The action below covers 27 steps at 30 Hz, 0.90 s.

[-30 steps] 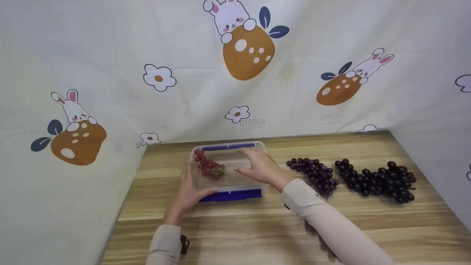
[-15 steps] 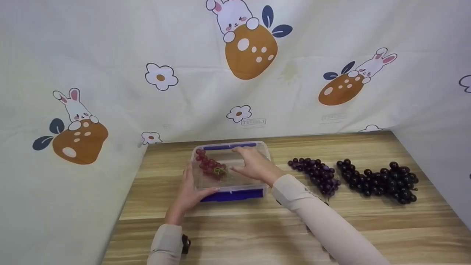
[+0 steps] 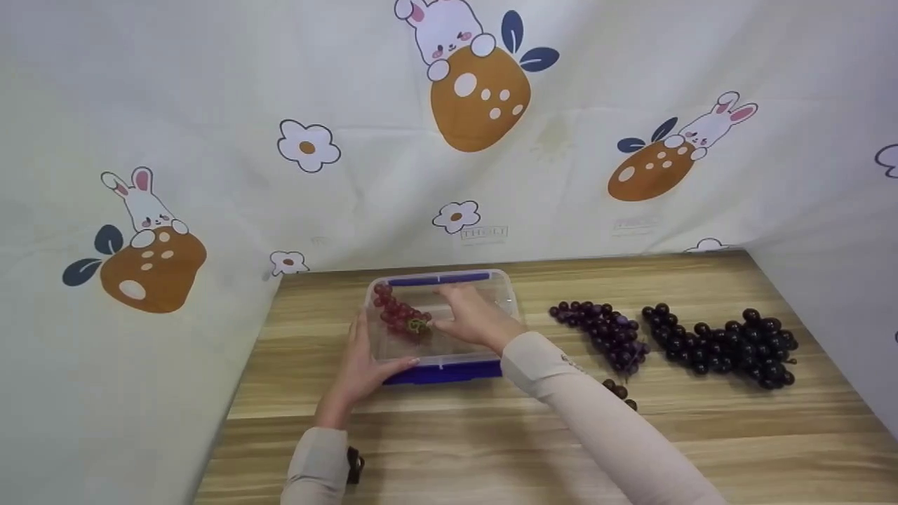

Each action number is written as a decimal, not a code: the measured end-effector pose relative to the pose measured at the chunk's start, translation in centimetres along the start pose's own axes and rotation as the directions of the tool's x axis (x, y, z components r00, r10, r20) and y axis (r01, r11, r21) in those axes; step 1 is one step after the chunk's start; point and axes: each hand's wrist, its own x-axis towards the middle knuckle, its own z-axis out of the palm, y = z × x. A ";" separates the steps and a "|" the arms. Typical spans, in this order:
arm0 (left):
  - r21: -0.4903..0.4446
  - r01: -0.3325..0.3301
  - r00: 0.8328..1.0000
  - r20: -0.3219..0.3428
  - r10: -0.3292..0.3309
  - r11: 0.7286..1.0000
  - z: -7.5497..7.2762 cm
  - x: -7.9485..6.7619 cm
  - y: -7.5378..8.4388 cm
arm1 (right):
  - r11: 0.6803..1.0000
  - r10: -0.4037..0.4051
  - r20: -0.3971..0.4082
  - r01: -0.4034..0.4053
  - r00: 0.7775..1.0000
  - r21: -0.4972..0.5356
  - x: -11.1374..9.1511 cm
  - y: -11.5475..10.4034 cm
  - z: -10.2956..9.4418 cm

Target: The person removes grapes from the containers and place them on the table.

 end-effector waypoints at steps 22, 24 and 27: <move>-0.064 0.003 1.000 -0.006 -0.004 0.998 0.3 -0.1 0.1 | 0.999 0.046 0.065 -0.046 0.997 -0.005 2.9 -1.0 2.9; -0.072 -0.002 1.000 -0.007 0.001 0.997 0.2 -0.2 0.2 | 0.999 0.046 0.061 -0.045 0.997 -0.006 3.2 -1.1 3.0; -0.074 -0.002 1.000 -0.009 0.002 0.997 0.0 -0.3 0.2 | 0.999 0.050 0.065 -0.050 0.997 -0.003 3.7 -1.4 3.1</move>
